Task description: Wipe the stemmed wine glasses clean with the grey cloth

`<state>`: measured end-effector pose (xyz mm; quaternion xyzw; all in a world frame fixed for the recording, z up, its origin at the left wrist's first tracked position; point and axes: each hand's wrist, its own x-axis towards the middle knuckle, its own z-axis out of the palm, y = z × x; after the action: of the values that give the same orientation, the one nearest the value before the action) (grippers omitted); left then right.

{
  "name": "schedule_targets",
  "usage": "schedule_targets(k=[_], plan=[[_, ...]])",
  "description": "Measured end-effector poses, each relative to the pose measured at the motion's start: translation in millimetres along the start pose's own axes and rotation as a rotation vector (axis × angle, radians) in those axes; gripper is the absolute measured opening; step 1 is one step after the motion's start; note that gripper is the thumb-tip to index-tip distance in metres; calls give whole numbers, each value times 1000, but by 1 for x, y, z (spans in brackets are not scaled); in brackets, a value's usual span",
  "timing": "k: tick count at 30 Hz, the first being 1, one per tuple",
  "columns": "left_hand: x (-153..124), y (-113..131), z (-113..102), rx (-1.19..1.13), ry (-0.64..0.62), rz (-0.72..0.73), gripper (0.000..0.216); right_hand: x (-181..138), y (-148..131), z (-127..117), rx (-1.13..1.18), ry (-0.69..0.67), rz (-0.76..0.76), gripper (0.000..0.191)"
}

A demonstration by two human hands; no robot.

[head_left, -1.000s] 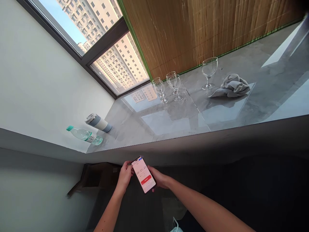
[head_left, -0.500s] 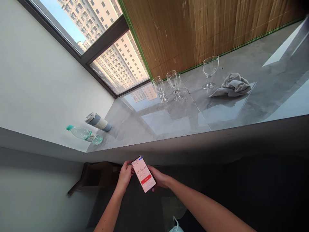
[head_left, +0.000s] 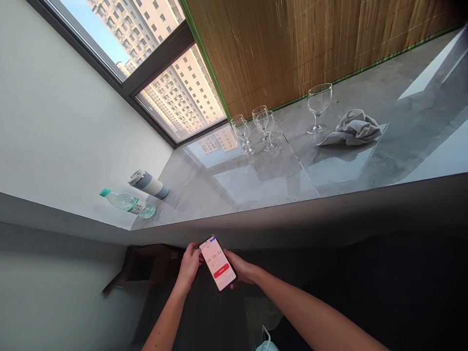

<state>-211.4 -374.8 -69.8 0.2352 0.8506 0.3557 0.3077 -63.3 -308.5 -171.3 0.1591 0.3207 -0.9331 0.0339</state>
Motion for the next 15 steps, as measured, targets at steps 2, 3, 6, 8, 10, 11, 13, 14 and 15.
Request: schedule_targets(k=[2, 3, 6, 8, 10, 11, 13, 14, 15], plan=[[0, 0, 0, 5, -1, 1, 42, 1, 1, 0, 0, -1, 2, 67], [0, 0, 0, 7, 1, 1, 43, 1, 1, -1, -2, -4, 3, 67], [-1, 1, 0, 2, 8, -3, 42, 2, 1, -1, -6, -6, 4, 68], [-1, 2, 1, -5, 12, -5, 41, 2, 1, 0, 1, -4, 2, 67], [-1, 2, 1, -9, 14, -4, 40, 1, 1, 0, 4, -7, 4, 68], [-1, 1, 1, -10, 14, -1, 40, 1, 1, 0, 5, -9, 4, 68], [-1, 1, 1, -10, 15, 4, 40, 0, 0, 1, 7, -14, -2, 67], [0, 1, 1, -9, 15, 7, 40, 0, 0, 1, 9, -14, -4, 67], [0, 0, 1, -8, 14, 9, 39, -1, 0, 1, 9, -11, -4, 67]])
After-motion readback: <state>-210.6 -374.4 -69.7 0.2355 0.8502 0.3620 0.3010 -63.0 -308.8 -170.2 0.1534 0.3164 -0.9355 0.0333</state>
